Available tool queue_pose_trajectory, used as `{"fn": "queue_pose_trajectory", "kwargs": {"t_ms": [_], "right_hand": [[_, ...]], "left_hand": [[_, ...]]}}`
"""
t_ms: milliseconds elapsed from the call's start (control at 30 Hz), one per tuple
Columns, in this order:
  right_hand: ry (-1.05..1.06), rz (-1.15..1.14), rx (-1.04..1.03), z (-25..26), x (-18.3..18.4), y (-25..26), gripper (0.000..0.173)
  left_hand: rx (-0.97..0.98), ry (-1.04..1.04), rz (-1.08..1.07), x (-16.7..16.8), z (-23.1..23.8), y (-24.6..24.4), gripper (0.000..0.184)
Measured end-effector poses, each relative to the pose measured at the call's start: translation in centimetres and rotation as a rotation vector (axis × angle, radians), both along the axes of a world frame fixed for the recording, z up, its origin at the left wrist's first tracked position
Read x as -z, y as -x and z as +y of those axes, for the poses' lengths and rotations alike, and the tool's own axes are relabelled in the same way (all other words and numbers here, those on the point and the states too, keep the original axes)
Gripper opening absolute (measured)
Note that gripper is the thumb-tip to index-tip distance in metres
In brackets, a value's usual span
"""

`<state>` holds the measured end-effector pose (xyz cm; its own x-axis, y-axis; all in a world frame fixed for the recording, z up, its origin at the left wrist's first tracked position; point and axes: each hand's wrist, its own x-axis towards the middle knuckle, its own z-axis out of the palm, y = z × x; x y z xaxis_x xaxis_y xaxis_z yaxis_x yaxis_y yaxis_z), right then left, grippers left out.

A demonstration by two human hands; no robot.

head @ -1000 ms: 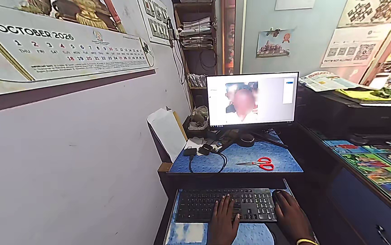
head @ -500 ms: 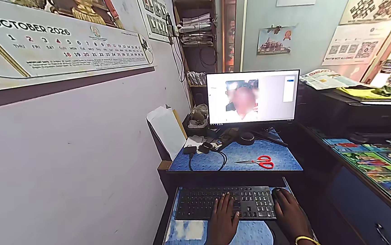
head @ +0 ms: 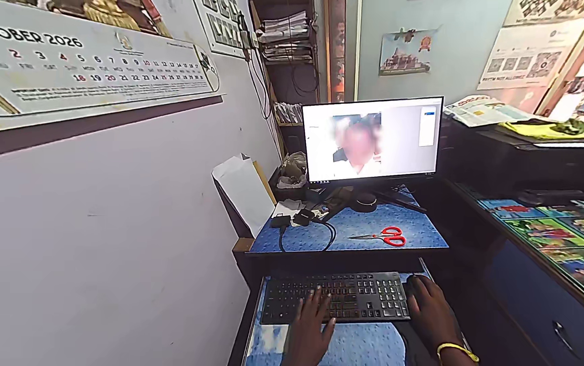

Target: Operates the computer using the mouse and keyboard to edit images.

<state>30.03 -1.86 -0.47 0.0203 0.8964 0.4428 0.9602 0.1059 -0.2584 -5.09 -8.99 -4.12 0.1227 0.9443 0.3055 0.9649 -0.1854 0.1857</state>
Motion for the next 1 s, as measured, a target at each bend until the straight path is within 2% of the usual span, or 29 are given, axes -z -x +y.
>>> {"fn": "queue_pose_trajectory", "kwargs": {"t_ms": [133,233,467,567,767,1000], "right_hand": [[0.019,-0.022,0.024,-0.1,-0.1,-0.1,0.048],[0.031,-0.030,0.020,0.1,0.0,-0.2,0.048],[0.018,-0.049,0.018,0.1,0.2,-0.3,0.047],[-0.011,-0.027,0.011,0.2,0.5,-0.4,0.047],[0.019,-0.011,0.012,0.2,0.5,-0.5,0.047],[0.011,-0.021,0.005,0.2,0.1,-0.3,0.046]], "left_hand": [[-0.154,0.018,-0.013,0.5,-2.8,6.1,0.058],[-0.180,-0.059,-0.119,1.3,-3.9,8.4,0.055],[-0.140,-0.230,-0.100,0.9,-4.6,7.6,0.037],[-0.108,-0.272,-0.111,1.6,-4.5,7.8,0.037],[-0.102,-0.203,-0.148,0.7,-4.8,7.4,0.037],[-0.110,-0.252,-0.044,0.9,-4.5,7.1,0.039]]}}
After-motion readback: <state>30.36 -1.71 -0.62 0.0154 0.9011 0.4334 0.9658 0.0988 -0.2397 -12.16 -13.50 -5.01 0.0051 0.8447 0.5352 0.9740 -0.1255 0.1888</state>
